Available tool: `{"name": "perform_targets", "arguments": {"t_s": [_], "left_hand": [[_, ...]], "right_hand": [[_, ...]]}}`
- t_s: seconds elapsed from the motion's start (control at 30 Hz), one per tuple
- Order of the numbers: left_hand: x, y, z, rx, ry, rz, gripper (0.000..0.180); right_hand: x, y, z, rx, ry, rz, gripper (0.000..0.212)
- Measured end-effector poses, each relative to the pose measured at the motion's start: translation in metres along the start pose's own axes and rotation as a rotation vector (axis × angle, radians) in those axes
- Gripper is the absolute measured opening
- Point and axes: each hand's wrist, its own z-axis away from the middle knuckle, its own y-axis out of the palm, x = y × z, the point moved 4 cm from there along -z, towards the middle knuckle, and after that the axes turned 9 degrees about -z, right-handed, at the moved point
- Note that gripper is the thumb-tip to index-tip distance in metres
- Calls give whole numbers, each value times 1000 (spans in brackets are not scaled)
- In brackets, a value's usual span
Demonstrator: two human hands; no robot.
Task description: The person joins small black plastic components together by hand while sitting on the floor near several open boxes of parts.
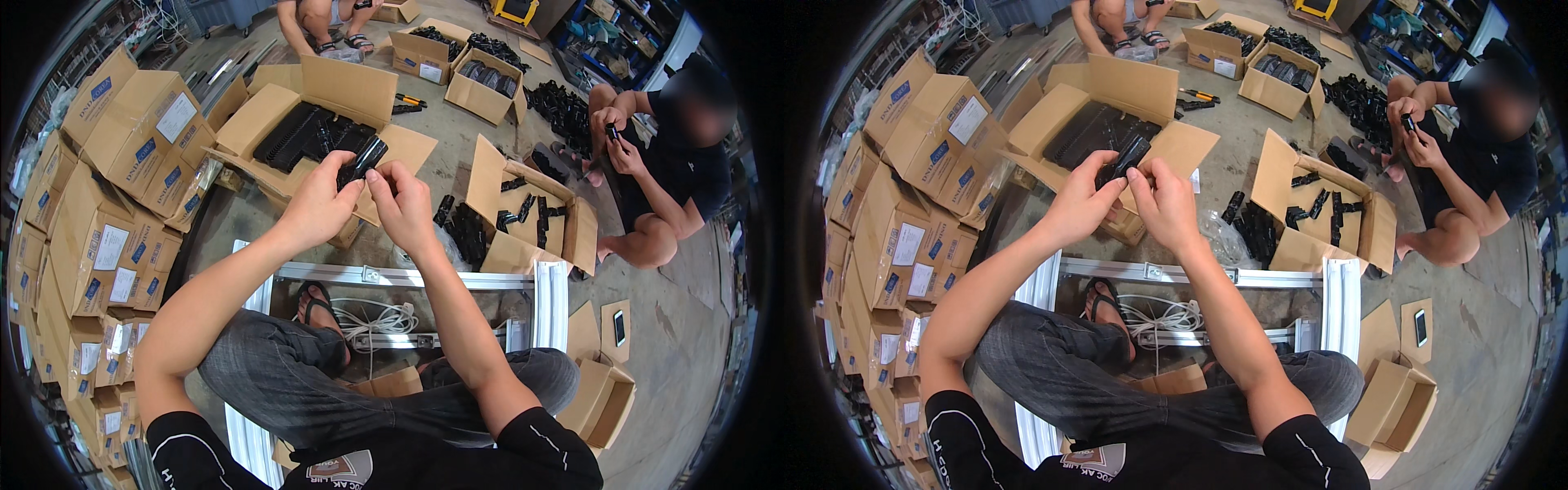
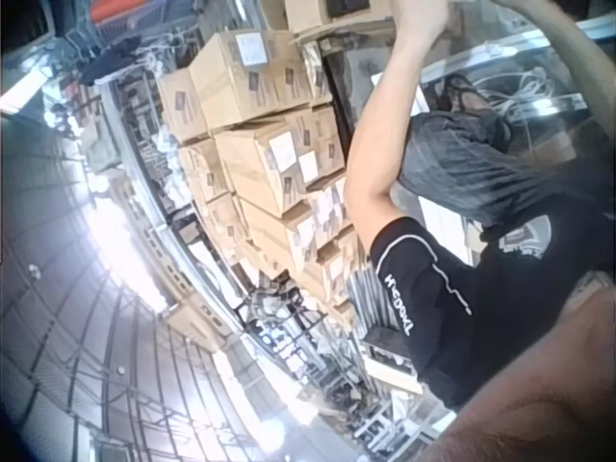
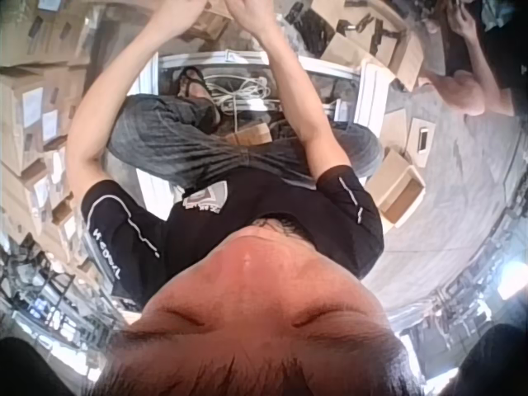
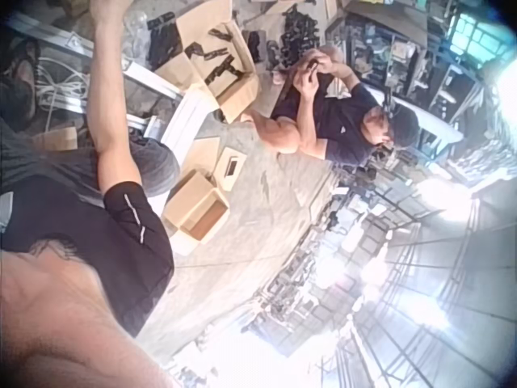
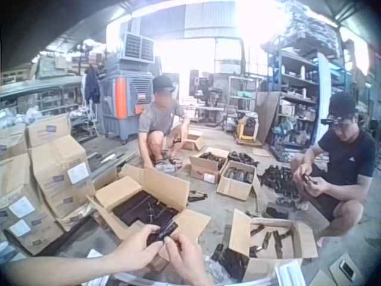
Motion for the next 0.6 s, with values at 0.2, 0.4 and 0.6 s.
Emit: {"name": "perform_targets", "arguments": {"t_s": [0.2,0.4,0.6], "left_hand": [[-1,1,1,29,-49,42,38],[-2,2,2,-20,44,-23,38],[-9,3,2,102,-85,152,40]], "right_hand": [[-1,0,0,-95,-110,-130,19],[-1,-2,0,-36,-15,-43,20],[-7,-2,-1,-65,64,-176,26]]}}
